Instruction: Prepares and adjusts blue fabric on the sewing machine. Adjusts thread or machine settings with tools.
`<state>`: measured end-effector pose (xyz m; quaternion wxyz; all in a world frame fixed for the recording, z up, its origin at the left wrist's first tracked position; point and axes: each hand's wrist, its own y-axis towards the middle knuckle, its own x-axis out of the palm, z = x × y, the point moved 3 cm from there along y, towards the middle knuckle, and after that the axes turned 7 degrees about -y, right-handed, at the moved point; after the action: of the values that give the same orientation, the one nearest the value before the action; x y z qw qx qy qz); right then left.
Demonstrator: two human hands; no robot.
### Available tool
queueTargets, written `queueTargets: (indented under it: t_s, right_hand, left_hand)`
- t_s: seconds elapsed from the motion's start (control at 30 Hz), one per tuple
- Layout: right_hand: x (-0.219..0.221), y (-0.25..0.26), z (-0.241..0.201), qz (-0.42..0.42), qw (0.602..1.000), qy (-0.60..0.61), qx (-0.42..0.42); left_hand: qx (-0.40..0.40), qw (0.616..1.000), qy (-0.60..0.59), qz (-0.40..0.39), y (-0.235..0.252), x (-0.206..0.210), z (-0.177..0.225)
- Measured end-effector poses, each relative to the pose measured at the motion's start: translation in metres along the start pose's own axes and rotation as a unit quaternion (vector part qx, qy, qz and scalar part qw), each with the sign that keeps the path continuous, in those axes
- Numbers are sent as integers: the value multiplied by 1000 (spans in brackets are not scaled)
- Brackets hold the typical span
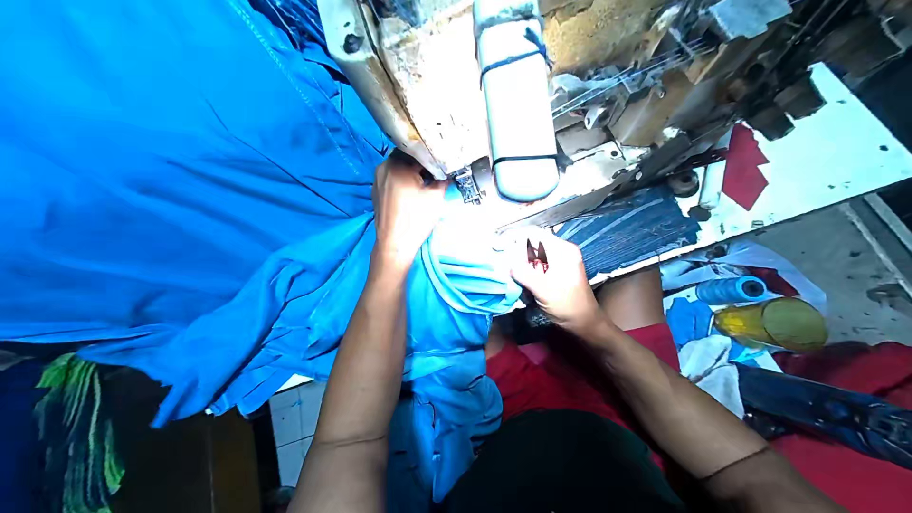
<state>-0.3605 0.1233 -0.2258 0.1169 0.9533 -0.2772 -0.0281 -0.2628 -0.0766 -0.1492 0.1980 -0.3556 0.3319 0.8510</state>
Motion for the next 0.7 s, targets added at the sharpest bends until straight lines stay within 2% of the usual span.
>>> queueTargets:
  t_s: [0.1, 0.23, 0.33, 0.43, 0.5, 0.7]
  right_hand:
    - [2, 9, -3, 18, 1000, -11, 3]
    - [3, 5, -7, 22, 1000, 15, 1]
    - [-1, -2, -6, 23, 1000, 16, 12]
    - [1, -2, -5, 29, 999, 17, 15]
    - [3, 4, -6, 36, 999, 10, 5]
    - [4, 7, -6, 22, 1000, 18, -6]
  left_hand:
    - [-12, 1000, 2, 5, 16, 15, -13]
    - [31, 998, -31, 41, 19, 20, -24]
    - [43, 997, -56, 34, 15, 16, -20]
    - [-1, 997, -73, 11, 11, 7, -3]
    - [-14, 997, -72, 25, 14, 6, 2]
    - [7, 998, -65, 12, 17, 4, 0]
